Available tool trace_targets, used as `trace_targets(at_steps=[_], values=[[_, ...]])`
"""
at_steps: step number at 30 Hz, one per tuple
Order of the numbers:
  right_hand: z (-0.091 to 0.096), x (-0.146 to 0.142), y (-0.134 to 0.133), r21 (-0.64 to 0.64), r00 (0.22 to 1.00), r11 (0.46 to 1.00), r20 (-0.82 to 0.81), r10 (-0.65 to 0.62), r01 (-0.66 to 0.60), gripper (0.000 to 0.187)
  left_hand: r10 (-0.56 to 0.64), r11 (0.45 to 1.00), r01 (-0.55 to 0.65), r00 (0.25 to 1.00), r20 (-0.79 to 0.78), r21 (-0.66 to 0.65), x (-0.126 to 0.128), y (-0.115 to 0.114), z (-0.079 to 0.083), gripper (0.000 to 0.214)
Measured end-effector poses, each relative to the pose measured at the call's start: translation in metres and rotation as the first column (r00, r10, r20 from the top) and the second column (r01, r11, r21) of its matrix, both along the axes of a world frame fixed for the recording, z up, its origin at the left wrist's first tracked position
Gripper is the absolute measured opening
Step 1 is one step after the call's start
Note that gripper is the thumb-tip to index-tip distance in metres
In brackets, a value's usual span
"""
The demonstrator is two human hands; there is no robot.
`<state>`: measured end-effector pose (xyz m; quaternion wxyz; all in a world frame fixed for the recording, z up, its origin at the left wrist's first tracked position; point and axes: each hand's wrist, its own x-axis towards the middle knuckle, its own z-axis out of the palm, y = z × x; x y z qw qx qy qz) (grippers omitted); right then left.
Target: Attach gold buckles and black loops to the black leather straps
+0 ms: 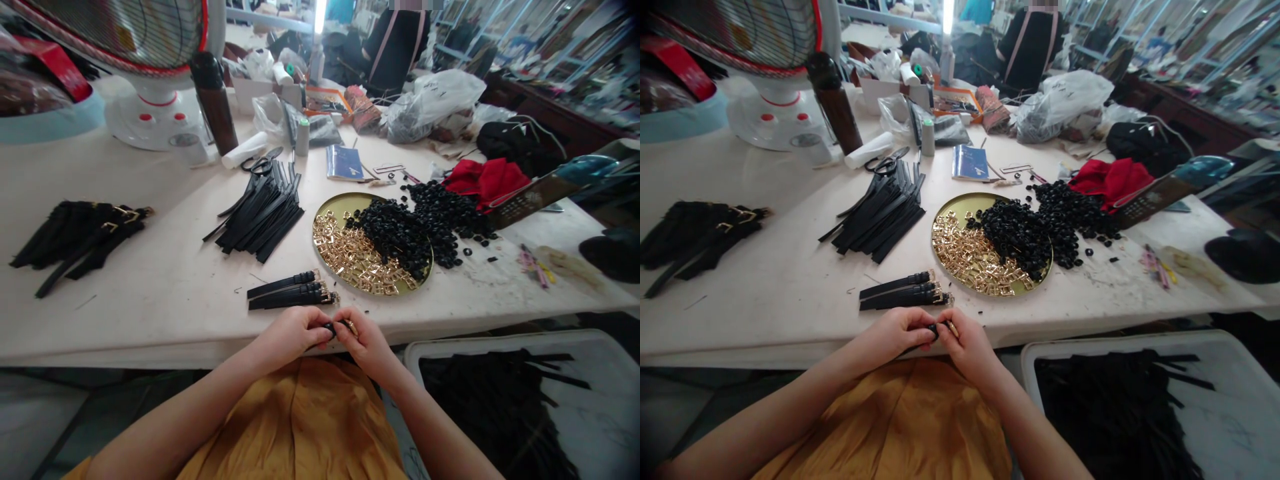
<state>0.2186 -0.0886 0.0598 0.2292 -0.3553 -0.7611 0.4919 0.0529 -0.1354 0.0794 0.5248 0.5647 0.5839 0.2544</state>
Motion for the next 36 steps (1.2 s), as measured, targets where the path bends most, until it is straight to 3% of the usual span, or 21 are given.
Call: trace_targets(at_steps=[4,8,13,15,19,23,25,27,29,30,33,36], values=[[-0.007,-0.003,-0.005,-0.112,0.996,0.991,-0.047,-0.078,0.072,0.017,-0.002,0.999,0.004,0.999,-0.049,0.032,0.001,0.001,-0.001,0.024],[-0.014,-0.008,-0.013,-0.129,0.978,0.973,-0.065,-0.199,0.189,0.024,-0.068,0.997,0.065,0.993,-0.095,-0.036,-0.003,0.001,0.003,0.031],[-0.016,-0.011,-0.014,-0.282,0.983,0.958,-0.155,-0.094,0.048,0.033,-0.111,0.993,0.117,0.982,-0.151,0.031,-0.005,0.007,0.016,0.028],[-0.017,-0.011,-0.01,-0.333,0.979,0.942,-0.169,-0.114,0.052,0.035,-0.135,0.988,0.149,0.965,-0.223,0.047,-0.008,0.008,0.021,0.028],[-0.016,-0.016,0.002,-0.252,0.977,0.959,-0.135,-0.167,0.129,0.03,-0.074,0.984,0.136,0.902,-0.425,0.119,-0.017,0.007,0.026,0.025],[-0.007,-0.029,0.018,-0.275,0.982,0.959,-0.15,-0.112,0.067,0.035,-0.091,0.973,0.175,0.891,-0.445,0.152,-0.027,0.014,0.024,0.026],[-0.005,-0.032,0.026,-0.166,0.989,0.981,-0.089,-0.115,0.1,0.035,-0.077,0.959,0.197,0.871,-0.485,0.201,-0.033,0.021,0.018,0.027],[-0.01,-0.033,0.032,0.083,0.988,0.985,0.032,-0.152,0.149,0.033,-0.012,0.937,0.211,0.815,-0.58,0.278,-0.04,0.023,0.011,0.028],[-0.025,-0.032,0.035,0.344,0.97,0.924,0.111,-0.217,0.168,0.033,0.056,0.916,0.236,0.727,-0.684,0.325,-0.046,0.019,0.002,0.055],[-0.036,-0.033,0.035,0.407,0.964,0.896,0.108,-0.242,0.179,0.038,0.059,0.908,0.267,0.679,-0.732,0.321,-0.048,0.016,-0.003,0.063],[-0.074,-0.042,0.035,0.378,0.961,0.9,0.082,-0.266,0.217,0.051,0.059,0.859,0.387,0.578,-0.814,0.337,-0.048,0.01,-0.018,0.052],[-0.099,-0.055,0.033,0.299,0.963,0.927,0.074,-0.259,0.226,0.06,0.174,0.833,0.378,0.515,-0.839,0.404,-0.044,0.012,-0.026,0.037]])
